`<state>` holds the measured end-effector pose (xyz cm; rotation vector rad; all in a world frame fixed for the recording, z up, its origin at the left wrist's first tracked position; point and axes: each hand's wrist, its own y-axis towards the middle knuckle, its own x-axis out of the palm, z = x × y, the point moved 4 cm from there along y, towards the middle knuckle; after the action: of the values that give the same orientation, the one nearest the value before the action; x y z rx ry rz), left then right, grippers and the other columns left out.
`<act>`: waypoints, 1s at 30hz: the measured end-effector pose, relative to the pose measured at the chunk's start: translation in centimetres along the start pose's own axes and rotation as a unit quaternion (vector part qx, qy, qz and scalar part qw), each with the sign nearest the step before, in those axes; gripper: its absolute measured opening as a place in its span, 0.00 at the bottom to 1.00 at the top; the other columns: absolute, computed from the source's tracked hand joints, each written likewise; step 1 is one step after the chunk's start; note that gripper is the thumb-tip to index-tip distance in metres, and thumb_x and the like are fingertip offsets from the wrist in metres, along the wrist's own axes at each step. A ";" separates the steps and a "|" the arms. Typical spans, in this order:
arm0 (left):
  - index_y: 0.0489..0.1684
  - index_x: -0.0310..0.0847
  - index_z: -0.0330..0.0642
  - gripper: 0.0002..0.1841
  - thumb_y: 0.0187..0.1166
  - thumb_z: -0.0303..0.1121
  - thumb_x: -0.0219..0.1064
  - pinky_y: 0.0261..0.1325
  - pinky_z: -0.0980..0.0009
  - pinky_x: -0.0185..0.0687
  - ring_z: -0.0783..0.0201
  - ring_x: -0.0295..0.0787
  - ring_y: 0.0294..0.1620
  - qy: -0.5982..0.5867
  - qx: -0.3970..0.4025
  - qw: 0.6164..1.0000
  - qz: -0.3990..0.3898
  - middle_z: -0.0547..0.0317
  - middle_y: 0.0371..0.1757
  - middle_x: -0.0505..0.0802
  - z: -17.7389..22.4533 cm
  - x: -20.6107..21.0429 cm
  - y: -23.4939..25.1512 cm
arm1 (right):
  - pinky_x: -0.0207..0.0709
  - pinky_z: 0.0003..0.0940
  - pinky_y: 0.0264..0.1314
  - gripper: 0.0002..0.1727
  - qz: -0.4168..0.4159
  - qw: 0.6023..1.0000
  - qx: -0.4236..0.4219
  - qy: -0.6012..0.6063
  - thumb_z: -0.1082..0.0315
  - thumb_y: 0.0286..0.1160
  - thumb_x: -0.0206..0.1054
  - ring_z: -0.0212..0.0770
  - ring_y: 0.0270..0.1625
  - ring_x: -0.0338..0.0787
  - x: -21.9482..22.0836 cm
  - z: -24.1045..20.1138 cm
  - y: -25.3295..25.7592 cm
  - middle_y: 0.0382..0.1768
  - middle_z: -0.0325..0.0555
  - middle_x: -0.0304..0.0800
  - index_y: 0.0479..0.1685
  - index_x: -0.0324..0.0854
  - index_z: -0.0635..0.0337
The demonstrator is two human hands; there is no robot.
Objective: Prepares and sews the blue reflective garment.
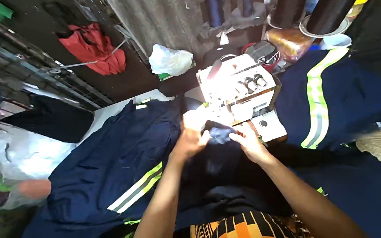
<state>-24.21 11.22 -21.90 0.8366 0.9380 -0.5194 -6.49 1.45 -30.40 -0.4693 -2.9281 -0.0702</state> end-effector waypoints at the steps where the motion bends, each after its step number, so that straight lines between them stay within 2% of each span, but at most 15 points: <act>1: 0.65 0.86 0.39 0.25 0.72 0.42 0.67 0.76 0.30 0.61 0.36 0.69 0.81 -0.014 -0.016 0.999 -0.049 0.41 0.72 0.85 0.6 0.8 0.3 | 0.84 0.26 0.54 0.10 -0.010 1.000 -0.007 0.010 0.74 0.75 0.68 0.29 0.47 0.89 0.1 -0.6 0.1 0.44 0.43 0.91 0.52 0.85 0.67; 2: 0.69 0.83 0.37 0.28 0.73 0.45 0.67 0.75 0.27 0.57 0.34 0.65 0.83 -0.031 -0.038 0.996 -0.080 0.38 0.75 0.82 0.8 1.3 0.7 | 0.85 0.27 0.55 0.13 -0.022 0.999 -0.014 0.022 0.75 0.75 0.67 0.29 0.49 0.90 0.3 -1.2 0.2 0.46 0.43 0.91 0.56 0.83 0.68; 4: 0.67 0.83 0.36 0.29 0.74 0.48 0.69 0.76 0.33 0.59 0.41 0.69 0.81 -0.083 -0.046 0.994 -0.060 0.41 0.74 0.83 0.8 1.7 1.5 | 0.84 0.27 0.57 0.17 -0.052 0.998 -0.021 0.034 0.76 0.76 0.64 0.28 0.51 0.90 0.6 -1.9 0.1 0.49 0.44 0.91 0.63 0.80 0.68; 6: 0.51 0.89 0.35 0.18 0.76 0.42 0.72 0.71 0.56 0.78 0.61 0.85 0.64 -0.165 -0.010 0.986 -0.024 0.50 0.57 0.92 1.0 1.2 2.2 | 0.84 0.24 0.59 0.22 -0.079 0.996 -0.041 0.026 0.74 0.78 0.63 0.27 0.54 0.89 0.6 -2.1 -0.2 0.55 0.43 0.91 0.72 0.76 0.67; 8: 0.38 0.89 0.37 0.07 0.79 0.31 0.69 0.52 0.75 0.84 0.77 0.87 0.42 -0.241 -0.008 0.970 -0.019 0.61 0.39 0.92 1.2 0.9 2.5 | 0.83 0.21 0.51 0.25 -0.071 0.995 -0.075 -0.007 0.73 0.78 0.65 0.24 0.47 0.88 0.3 -1.7 -0.4 0.52 0.40 0.90 0.76 0.74 0.65; 9: 0.37 0.88 0.37 0.06 0.80 0.29 0.67 0.50 0.76 0.84 0.78 0.86 0.40 -0.247 -0.021 0.969 -0.011 0.62 0.38 0.92 1.1 0.8 2.6 | 0.81 0.20 0.46 0.26 -0.059 0.994 -0.094 -0.024 0.73 0.76 0.67 0.24 0.43 0.86 0.2 -1.3 -0.5 0.47 0.39 0.89 0.75 0.75 0.65; 12: 0.42 0.90 0.36 0.06 0.80 0.28 0.68 0.63 0.65 0.84 0.68 0.91 0.54 -0.184 -0.071 0.980 0.029 0.53 0.50 0.94 0.0 0.9 2.6 | 0.82 0.19 0.42 0.21 -0.006 0.992 -0.106 -0.074 0.71 0.70 0.74 0.23 0.36 0.86 0.0 -0.4 -1.0 0.38 0.36 0.91 0.62 0.83 0.65; 16: 0.40 0.92 0.34 0.06 0.76 0.28 0.72 0.56 0.61 0.85 0.61 0.91 0.45 -0.107 -0.041 0.991 0.067 0.50 0.42 0.93 -0.5 1.3 3.3 | 0.80 0.22 0.38 0.12 0.100 0.974 -0.093 -0.179 0.64 0.66 0.78 0.23 0.30 0.84 -0.5 0.1 -1.5 0.29 0.35 0.89 0.42 0.89 0.61; 19: 0.39 0.92 0.34 0.07 0.70 0.28 0.77 0.52 0.61 0.87 0.60 0.92 0.42 -0.109 -0.040 0.989 0.093 0.49 0.40 0.94 -0.7 1.8 4.1 | 0.83 0.37 0.52 0.12 0.150 0.938 -0.118 -0.291 0.57 0.65 0.79 0.34 0.39 0.89 -0.6 0.1 -1.3 0.33 0.41 0.92 0.32 0.93 0.57; 21: 0.40 0.91 0.37 0.10 0.65 0.28 0.81 0.47 0.65 0.87 0.65 0.92 0.39 -0.130 -0.051 0.984 0.106 0.54 0.39 0.95 -0.9 2.2 4.5 | 0.72 0.56 0.67 0.13 0.153 0.920 -0.158 -0.323 0.57 0.61 0.81 0.50 0.51 0.87 -0.6 0.2 -1.0 0.38 0.50 0.90 0.30 0.94 0.59; 22: 0.43 0.92 0.38 0.12 0.64 0.28 0.82 0.48 0.64 0.88 0.65 0.92 0.40 -0.139 -0.059 0.983 0.101 0.54 0.41 0.95 -1.0 2.3 4.5 | 0.74 0.55 0.66 0.13 0.141 0.924 -0.155 -0.319 0.57 0.62 0.81 0.49 0.52 0.88 -0.7 0.5 -0.9 0.40 0.49 0.91 0.30 0.93 0.58; 24: 0.47 0.92 0.39 0.14 0.64 0.30 0.82 0.47 0.61 0.86 0.64 0.91 0.39 -0.131 -0.074 0.985 0.087 0.55 0.42 0.95 -0.9 2.6 4.3 | 0.81 0.42 0.55 0.12 0.112 0.948 -0.126 -0.271 0.58 0.63 0.79 0.37 0.45 0.89 -0.8 1.2 -0.9 0.36 0.43 0.92 0.29 0.91 0.58; 26: 0.42 0.93 0.38 0.11 0.64 0.31 0.82 0.49 0.61 0.85 0.63 0.90 0.41 -0.132 -0.066 0.986 0.075 0.53 0.43 0.95 -0.9 2.7 3.9 | 0.80 0.29 0.46 0.11 0.088 0.969 -0.093 -0.210 0.59 0.63 0.78 0.27 0.38 0.86 -0.8 1.7 -1.4 0.30 0.36 0.89 0.25 0.88 0.57; 28: 0.37 0.93 0.40 0.07 0.65 0.30 0.80 0.59 0.62 0.87 0.66 0.92 0.50 -0.162 -0.048 0.984 0.050 0.55 0.45 0.96 -1.0 2.7 3.3 | 0.79 0.22 0.42 0.10 0.077 0.983 -0.065 -0.151 0.62 0.62 0.79 0.21 0.35 0.84 -0.6 1.9 -2.3 0.27 0.31 0.86 0.22 0.85 0.55; 30: 0.38 0.94 0.41 0.05 0.68 0.29 0.78 0.62 0.66 0.86 0.70 0.92 0.52 -0.176 -0.034 0.983 0.029 0.58 0.46 0.96 -1.0 2.2 2.7 | 0.80 0.19 0.41 0.09 0.069 0.991 -0.049 -0.107 0.65 0.62 0.80 0.21 0.35 0.84 -0.4 1.9 -3.1 0.28 0.31 0.86 0.22 0.85 0.54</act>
<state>-21.70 13.53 -23.03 0.6806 0.6008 -0.5604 -7.43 -1.47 -32.44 -0.7363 -3.1009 -0.1546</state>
